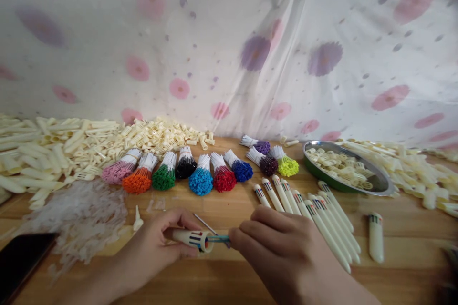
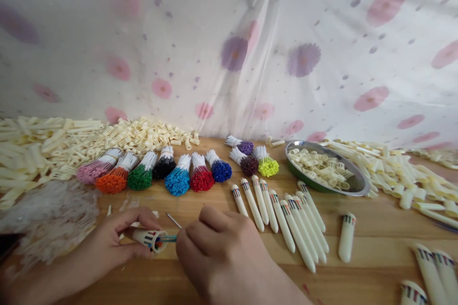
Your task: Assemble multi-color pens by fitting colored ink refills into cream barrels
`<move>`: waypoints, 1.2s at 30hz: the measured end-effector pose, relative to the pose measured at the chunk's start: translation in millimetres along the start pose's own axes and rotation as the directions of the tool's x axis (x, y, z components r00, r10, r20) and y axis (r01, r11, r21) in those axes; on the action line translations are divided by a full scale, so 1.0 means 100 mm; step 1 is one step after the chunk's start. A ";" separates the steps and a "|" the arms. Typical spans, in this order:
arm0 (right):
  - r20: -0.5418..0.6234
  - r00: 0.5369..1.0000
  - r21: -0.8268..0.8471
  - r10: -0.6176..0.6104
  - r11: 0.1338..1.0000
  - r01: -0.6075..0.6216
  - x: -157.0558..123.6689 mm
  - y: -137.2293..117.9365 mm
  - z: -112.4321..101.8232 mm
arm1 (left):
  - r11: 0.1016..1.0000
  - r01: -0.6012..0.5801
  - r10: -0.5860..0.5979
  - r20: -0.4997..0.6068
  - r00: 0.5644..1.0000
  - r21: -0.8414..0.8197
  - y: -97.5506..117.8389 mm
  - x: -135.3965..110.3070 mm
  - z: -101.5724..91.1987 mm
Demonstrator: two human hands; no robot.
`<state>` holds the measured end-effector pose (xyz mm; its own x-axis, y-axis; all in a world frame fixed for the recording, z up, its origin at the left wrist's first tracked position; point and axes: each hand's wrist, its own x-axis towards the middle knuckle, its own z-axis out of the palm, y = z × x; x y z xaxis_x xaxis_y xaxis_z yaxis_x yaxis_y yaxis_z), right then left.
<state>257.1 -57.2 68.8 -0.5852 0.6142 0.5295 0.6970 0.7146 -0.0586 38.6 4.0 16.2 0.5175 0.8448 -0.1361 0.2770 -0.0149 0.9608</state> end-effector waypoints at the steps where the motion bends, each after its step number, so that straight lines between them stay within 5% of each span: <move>1: -0.012 1.000 0.027 0.020 0.999 -0.020 -0.01 0.01 0.02 | 1.000 -0.021 0.022 -0.019 1.000 0.018 -0.01 -0.01 0.01; 12: -0.018 0.999 0.107 0.044 0.993 -0.042 -0.02 0.06 0.12 | 0.860 -0.274 0.369 -0.153 0.917 0.430 -0.09 -0.05 0.01; 22: -0.044 0.999 0.079 -0.029 0.996 0.032 -0.04 0.08 0.15 | 0.733 -0.359 0.552 -0.197 0.810 0.577 0.00 -0.06 0.03; 28: -0.009 1.000 0.072 0.004 0.997 -0.003 -0.05 0.12 0.09 | 0.829 -0.264 0.417 -0.229 0.880 0.493 -0.08 -0.05 0.01; 32: -0.023 0.980 -0.002 0.196 0.981 -0.196 -0.04 0.23 0.12 | 0.933 -0.160 0.254 -0.277 0.927 0.322 -0.12 -0.02 0.02; 34: 0.084 0.925 -0.110 0.370 0.926 -0.360 -0.04 0.32 0.24 | 0.964 -0.114 0.185 -0.299 0.936 0.240 -0.11 0.01 0.02; 36: 0.260 0.792 -0.269 0.553 0.829 -0.490 -0.05 0.39 0.41 | 0.980 -0.077 0.131 -0.304 0.943 0.182 -0.09 0.03 0.01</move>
<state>269.8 -18.2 29.1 -0.1857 0.9683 0.1669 0.9763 0.2011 -0.0803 38.9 6.4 6.3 0.2781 0.9579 0.0711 0.3789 -0.1774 0.9083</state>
